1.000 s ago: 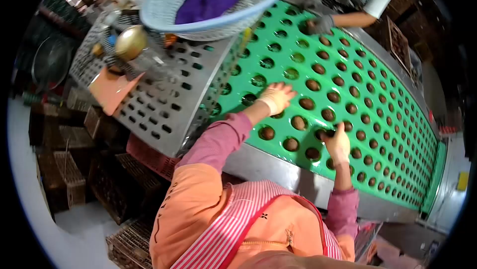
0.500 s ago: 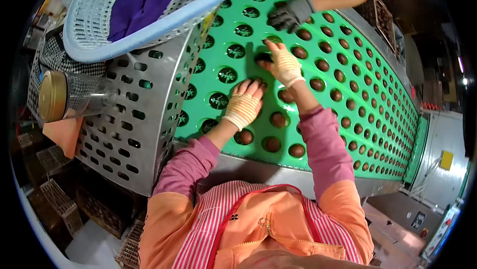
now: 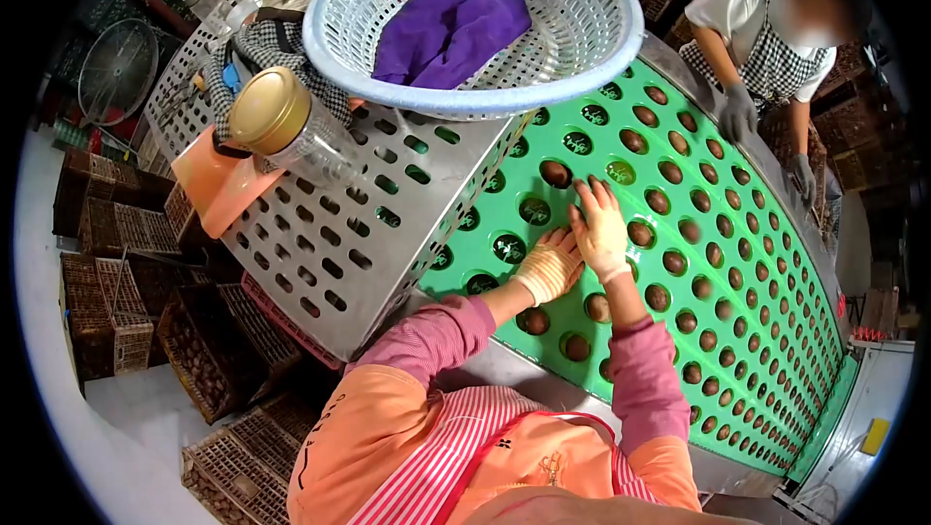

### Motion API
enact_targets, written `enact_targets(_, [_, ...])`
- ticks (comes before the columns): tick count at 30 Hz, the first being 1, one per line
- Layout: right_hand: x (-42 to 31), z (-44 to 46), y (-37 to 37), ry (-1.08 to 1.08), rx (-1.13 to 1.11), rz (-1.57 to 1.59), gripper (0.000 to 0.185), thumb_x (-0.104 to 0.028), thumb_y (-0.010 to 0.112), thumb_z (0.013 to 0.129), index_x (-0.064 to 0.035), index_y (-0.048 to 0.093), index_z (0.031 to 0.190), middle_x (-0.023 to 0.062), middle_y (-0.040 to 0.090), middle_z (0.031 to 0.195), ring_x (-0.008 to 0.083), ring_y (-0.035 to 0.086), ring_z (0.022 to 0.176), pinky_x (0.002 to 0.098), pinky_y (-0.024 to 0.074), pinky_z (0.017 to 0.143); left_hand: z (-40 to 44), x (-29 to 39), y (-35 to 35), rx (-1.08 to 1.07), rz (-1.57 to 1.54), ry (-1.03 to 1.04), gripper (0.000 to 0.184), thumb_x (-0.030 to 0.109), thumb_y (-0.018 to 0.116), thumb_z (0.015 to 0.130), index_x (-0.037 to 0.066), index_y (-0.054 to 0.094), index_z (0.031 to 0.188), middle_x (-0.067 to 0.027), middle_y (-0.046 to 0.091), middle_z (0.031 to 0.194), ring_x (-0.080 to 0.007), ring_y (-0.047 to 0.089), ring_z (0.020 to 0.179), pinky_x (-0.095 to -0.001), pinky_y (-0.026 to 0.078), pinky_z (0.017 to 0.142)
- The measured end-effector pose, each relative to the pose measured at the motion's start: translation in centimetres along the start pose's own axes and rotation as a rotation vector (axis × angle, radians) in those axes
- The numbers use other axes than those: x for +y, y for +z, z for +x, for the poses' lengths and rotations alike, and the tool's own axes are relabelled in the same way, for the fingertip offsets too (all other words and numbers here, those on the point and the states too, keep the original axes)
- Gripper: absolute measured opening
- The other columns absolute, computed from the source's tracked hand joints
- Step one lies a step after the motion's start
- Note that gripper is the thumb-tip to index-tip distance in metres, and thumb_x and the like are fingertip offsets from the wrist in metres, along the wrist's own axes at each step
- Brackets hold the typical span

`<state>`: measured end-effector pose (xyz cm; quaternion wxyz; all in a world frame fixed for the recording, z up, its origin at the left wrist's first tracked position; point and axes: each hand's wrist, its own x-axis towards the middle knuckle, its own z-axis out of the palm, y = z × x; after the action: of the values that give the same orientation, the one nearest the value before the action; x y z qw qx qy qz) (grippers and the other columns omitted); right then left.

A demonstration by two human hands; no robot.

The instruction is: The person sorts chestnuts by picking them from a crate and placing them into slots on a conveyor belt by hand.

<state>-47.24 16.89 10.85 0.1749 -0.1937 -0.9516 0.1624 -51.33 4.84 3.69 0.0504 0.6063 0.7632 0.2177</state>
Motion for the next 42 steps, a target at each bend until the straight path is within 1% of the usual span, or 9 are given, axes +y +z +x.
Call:
enact_targets(5, [-1.2, -11.3, -4.7, 0.197, 0.260, 0.089, 0.034, -0.013, 0.065, 0.087, -0.0064, 0.061, 0.120, 0.0170, 0.059, 0.126, 0.0379, 0.055, 0.115, 0.0451, 0.0465, 0.097, 0.2, 1.2, -2.8, 0.028, -0.067, -0.013, 0.047, 0.023, 0.059, 0.085, 0.014, 0.050, 0.131, -0.0102, 0.046, 0.137, -0.0300, 0.048, 0.123, -0.0460, 0.039, 0.103])
enact_targets(9, [-3.1, -22.4, -7.0, 0.288, 0.366, 0.063, 0.030, -0.011, 0.068, 0.085, -0.0074, 0.064, 0.115, 0.0142, 0.063, 0.118, 0.0342, 0.059, 0.109, 0.0424, 0.0491, 0.093, 1.9, 1.5, -1.9, -0.142, 0.130, -0.006, 0.029, 0.020, 0.054, 0.082, 0.010, 0.061, 0.108, -0.0133, 0.058, 0.110, -0.0312, 0.056, 0.108, -0.0464, 0.046, 0.090])
enact_targets(11, [-5.8, -28.7, -8.8, 0.460, 0.396, 0.112, 0.027, -0.013, 0.069, 0.083, -0.0063, 0.066, 0.109, 0.0145, 0.065, 0.115, 0.0331, 0.062, 0.106, 0.0409, 0.0507, 0.090, 0.5, 3.2, -0.5, 0.291, 0.260, 0.223, 0.023, 0.022, 0.057, 0.076, 0.007, 0.062, 0.092, -0.0177, 0.060, 0.101, -0.0335, 0.055, 0.102, -0.0482, 0.045, 0.084])
enact_targets(15, [-10.7, -38.1, -9.2, 0.661, 0.475, 0.196, 0.024, -0.018, 0.062, 0.086, -0.0048, 0.066, 0.106, 0.0148, 0.066, 0.110, 0.0340, 0.062, 0.102, 0.0430, 0.0501, 0.089, -3.3, 6.4, 0.2, 0.192, 0.078, 0.279, 0.063, 0.028, 0.063, 0.082, 0.001, 0.049, 0.137, -0.0263, 0.039, 0.145, -0.0434, 0.042, 0.129, -0.0504, 0.034, 0.110])
enact_targets(22, [-13.4, -54.6, -8.6, 1.118, 0.785, 0.140, 0.022, -0.017, 0.064, 0.083, -0.0070, 0.068, 0.102, 0.0117, 0.066, 0.104, 0.0314, 0.061, 0.100, 0.0408, 0.0503, 0.088, -13.9, 31.4, 3.3, -0.454, -0.702, 0.754, 0.064, 0.013, 0.068, 0.085, 0.001, 0.041, 0.141, -0.0227, 0.037, 0.146, -0.0375, 0.042, 0.131, -0.0450, 0.040, 0.106])
enact_targets(25, [-17.6, -61.6, -9.5, 1.370, 0.817, 0.005, 0.031, -0.018, 0.066, 0.079, -0.0063, 0.066, 0.107, 0.0151, 0.064, 0.110, 0.0342, 0.059, 0.104, 0.0433, 0.0484, 0.092, -18.8, 37.0, 5.0, -0.750, -0.659, 1.019, 0.065, 0.012, 0.068, 0.081, 0.002, 0.042, 0.140, -0.0231, 0.041, 0.142, -0.0414, 0.041, 0.131, -0.0437, 0.035, 0.110])
enact_targets(31, [-21.9, -73.6, -10.7, 2.056, 0.413, -0.214, 0.067, -0.034, 0.074, 0.077, -0.0151, 0.049, 0.136, 0.0159, 0.042, 0.143, 0.0371, 0.040, 0.130, 0.0521, 0.0374, 0.105, -25.7, 43.6, 8.7, -1.184, 0.023, 1.078, 0.099, 0.031, 0.081, 0.070, 0.011, 0.027, 0.150, -0.0205, 0.031, 0.151, -0.0418, 0.040, 0.132, -0.0449, 0.039, 0.107])
enact_targets(37, [-14.4, -78.0, -10.7, 1.934, 0.097, -0.056, 0.066, -0.045, 0.067, 0.081, -0.0133, 0.051, 0.138, 0.0171, 0.047, 0.142, 0.0349, 0.048, 0.127, 0.0458, 0.0389, 0.104, -27.9, 46.7, 11.0, -1.169, 0.359, 1.150, 0.111, 0.042, 0.087, 0.063, 0.013, 0.026, 0.151, -0.0156, 0.031, 0.151, -0.0377, 0.040, 0.132, -0.0498, 0.042, 0.104])
enact_targets(42, [-12.4, -78.1, -11.9, 1.969, 0.210, 0.438, 0.072, -0.047, 0.068, 0.082, -0.0122, 0.047, 0.142, 0.0230, 0.054, 0.136, 0.0368, 0.053, 0.124, 0.0438, 0.0452, 0.099, -27.5, 46.9, 11.1, -1.258, 0.332, 1.091, 0.108, 0.033, 0.090, 0.062, 0.016, 0.029, 0.150, -0.0160, 0.030, 0.152, -0.0391, 0.039, 0.133, -0.0453, 0.042, 0.107])
